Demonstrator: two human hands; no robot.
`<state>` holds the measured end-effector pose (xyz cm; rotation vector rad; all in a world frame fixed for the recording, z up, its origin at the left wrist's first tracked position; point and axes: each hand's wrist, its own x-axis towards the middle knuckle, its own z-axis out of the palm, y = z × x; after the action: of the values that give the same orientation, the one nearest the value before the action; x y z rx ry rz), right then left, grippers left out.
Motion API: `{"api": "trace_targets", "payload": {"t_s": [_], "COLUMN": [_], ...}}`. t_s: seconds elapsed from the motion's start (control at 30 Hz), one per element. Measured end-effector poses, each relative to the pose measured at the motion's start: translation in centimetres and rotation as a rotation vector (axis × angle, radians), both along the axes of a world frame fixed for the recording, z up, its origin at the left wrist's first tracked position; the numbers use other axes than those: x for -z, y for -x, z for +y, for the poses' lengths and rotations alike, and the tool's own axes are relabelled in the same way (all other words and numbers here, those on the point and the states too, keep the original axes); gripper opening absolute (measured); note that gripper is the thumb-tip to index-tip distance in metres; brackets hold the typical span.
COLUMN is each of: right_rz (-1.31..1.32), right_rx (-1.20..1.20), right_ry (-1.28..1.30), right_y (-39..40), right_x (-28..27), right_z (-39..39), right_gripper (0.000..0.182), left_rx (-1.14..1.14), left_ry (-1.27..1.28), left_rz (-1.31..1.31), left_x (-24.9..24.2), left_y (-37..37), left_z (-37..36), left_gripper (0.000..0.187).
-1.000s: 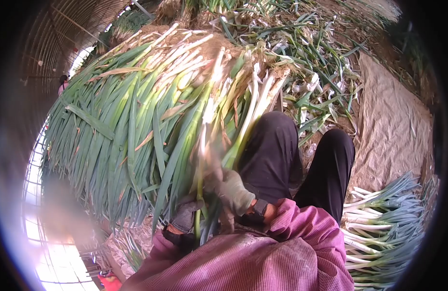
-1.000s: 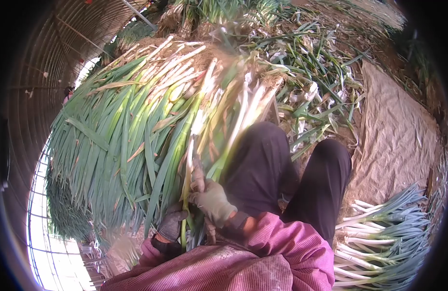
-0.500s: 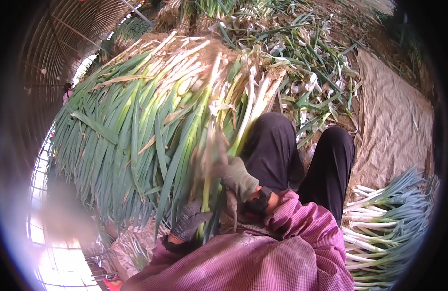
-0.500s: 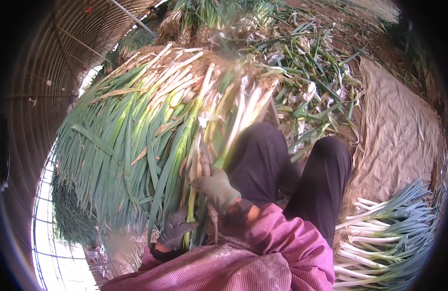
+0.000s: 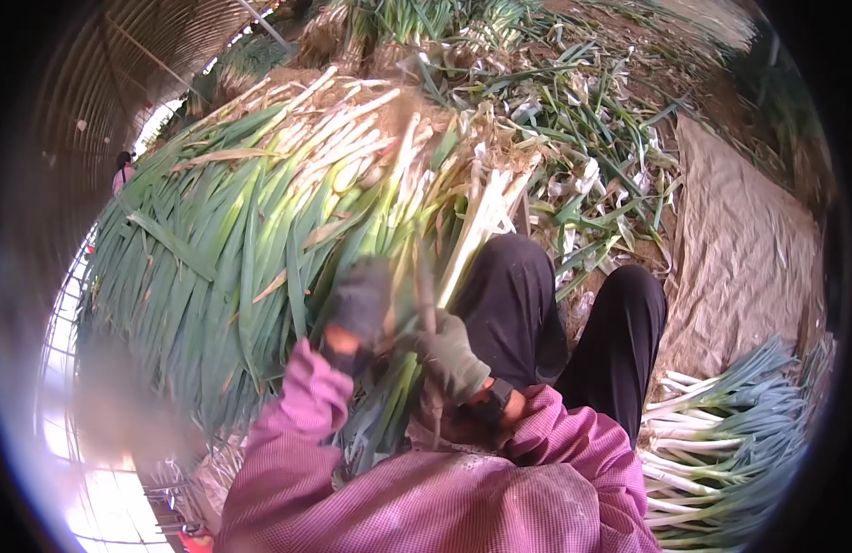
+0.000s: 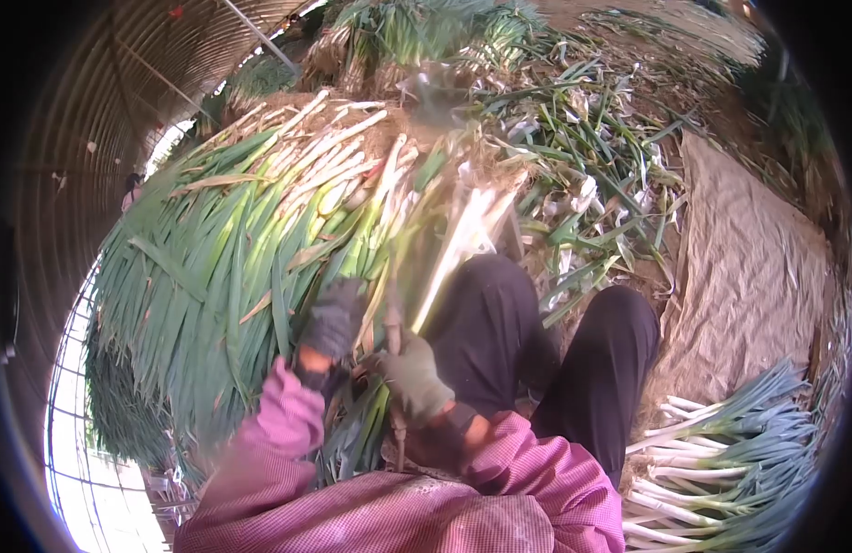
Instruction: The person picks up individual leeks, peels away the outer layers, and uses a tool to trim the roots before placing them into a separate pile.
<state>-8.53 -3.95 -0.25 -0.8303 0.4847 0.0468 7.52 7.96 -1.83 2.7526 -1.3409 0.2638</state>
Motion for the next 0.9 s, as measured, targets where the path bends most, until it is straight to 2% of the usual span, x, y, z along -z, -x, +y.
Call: {"api": "trace_targets", "payload": {"t_s": [0.03, 0.13, 0.23, 0.33, 0.37, 0.47, 0.5, 0.6, 0.63, 0.73, 0.77, 0.9], "right_rz": [-0.085, -0.044, -0.051, -0.069, -0.071, -0.051, -0.062, -0.067, -0.064, -0.073, -0.077, 0.038], "right_rx": [-0.043, -0.156, -0.17, -0.194, -0.203, -0.278, -0.239, -0.157, -0.141, -0.16, -0.18, -0.051], "right_ry": [0.004, 0.005, -0.028, -0.073, -0.082, 0.017, -0.026, -0.122, -0.133, -0.039, 0.016, 0.01], "right_y": [-0.6, -0.6, -1.5, -1.9, -1.9, -2.1, -2.0, -1.5, -1.3, -1.1, -1.0, -0.5], "right_x": [2.7, 1.8, 3.3, 4.0, 3.9, 4.7, 4.7, 4.3, 3.9, 3.3, 3.1, 3.0], "right_z": [1.2, 1.0, 1.3, 1.5, 1.4, 1.4, 1.5, 1.6, 1.5, 2.2, 2.6, 3.7], "right_gripper": [0.023, 0.027, 0.025, 0.026, 0.026, 0.027, 0.028, 0.029, 0.029, 0.028, 0.027, 0.031], "left_rx": [-0.109, -0.176, -0.284, -0.382, -0.416, -0.493, -0.485, -0.425, -0.45, -0.269, -0.164, -0.187], "left_ry": [-0.127, -0.235, -0.234, -0.229, -0.215, -0.108, -0.102, -0.232, -0.168, -0.221, -0.209, -0.177], "left_rz": [-0.2, -0.375, -0.503, -0.448, -0.48, -0.475, -0.412, 0.081, 0.079, -0.195, -0.123, 0.088], "left_x": [0.2, 2.8, 4.2, 4.4, 5.4, 3.4, 3.6, 3.8, 1.3, 1.4, 1.1, 0.7], "left_y": [-1.5, -6.3, -8.0, -8.4, -9.0, -7.2, -7.5, -11.7, -9.3, -7.2, -6.7, -3.0], "left_z": [-1.2, -1.8, -3.1, -3.7, -3.4, -3.8, -3.4, -2.1, -3.2, -2.8, -2.5, -2.3], "left_gripper": [0.02, 0.018, 0.022, 0.022, 0.029, 0.053, 0.061, 0.074, 0.06, 0.051, 0.046, 0.037]}}
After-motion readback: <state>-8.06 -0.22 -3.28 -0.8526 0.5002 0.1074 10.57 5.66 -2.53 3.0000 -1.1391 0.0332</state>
